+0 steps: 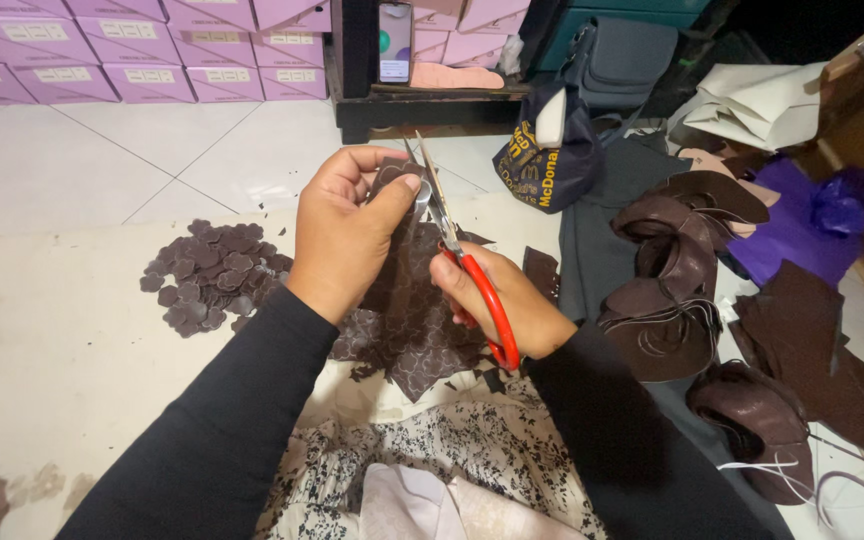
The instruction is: The person uses red-handled scissors to cut small, repeating shapes from a brown patterned fabric sheet. The person holds the fabric with the left hand and cuts with the right, placing the cut pieces into a growing pile on the floor.
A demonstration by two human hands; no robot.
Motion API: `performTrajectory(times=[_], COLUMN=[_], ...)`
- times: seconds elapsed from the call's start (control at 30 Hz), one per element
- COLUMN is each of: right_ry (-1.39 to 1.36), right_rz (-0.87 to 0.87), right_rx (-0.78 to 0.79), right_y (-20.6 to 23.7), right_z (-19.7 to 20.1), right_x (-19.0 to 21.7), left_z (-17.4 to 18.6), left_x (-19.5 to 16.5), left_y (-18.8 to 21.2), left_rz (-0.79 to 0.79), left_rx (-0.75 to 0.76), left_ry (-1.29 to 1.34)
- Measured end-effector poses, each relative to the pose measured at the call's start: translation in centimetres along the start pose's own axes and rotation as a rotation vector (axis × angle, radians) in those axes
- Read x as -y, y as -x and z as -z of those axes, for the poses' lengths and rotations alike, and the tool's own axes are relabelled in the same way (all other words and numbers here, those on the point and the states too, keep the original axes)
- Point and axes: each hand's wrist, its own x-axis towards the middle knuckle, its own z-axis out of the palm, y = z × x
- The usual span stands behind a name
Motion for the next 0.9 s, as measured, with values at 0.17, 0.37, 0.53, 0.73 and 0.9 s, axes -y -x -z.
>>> performTrajectory(times=[0.17, 0.37, 0.53, 0.73, 0.9], right_ry=[-0.082, -0.070, 0.059, 0.008, -0.039], right_rz=[0.006, 0.041, -0.049, -0.016, -0.023], right_rx=[-0.042, -0.008, -0.053, -0.055, -0.007], right_y=[-0.2, 0.1, 0.5, 0.6, 0.5], right_z=[-0.7, -0.3, 0.0, -0.1, 0.9], right_x=[-0.4, 0.3, 1.5, 1.3, 0.5], left_z=[-0.3, 0.0, 0.3, 0.5, 0.7], left_x=[0.0, -0.4, -0.7, -1.0, -1.4], left_y=[-0.2, -0.2, -0.3, -0.4, -0.5], left_rz=[0.037, 0.062, 0.062, 0.076, 0.087], left_rx=[-0.030, -0.006, 0.010, 0.016, 0.021], left_ry=[0.036, 0.073, 0.085, 0.115, 0.071])
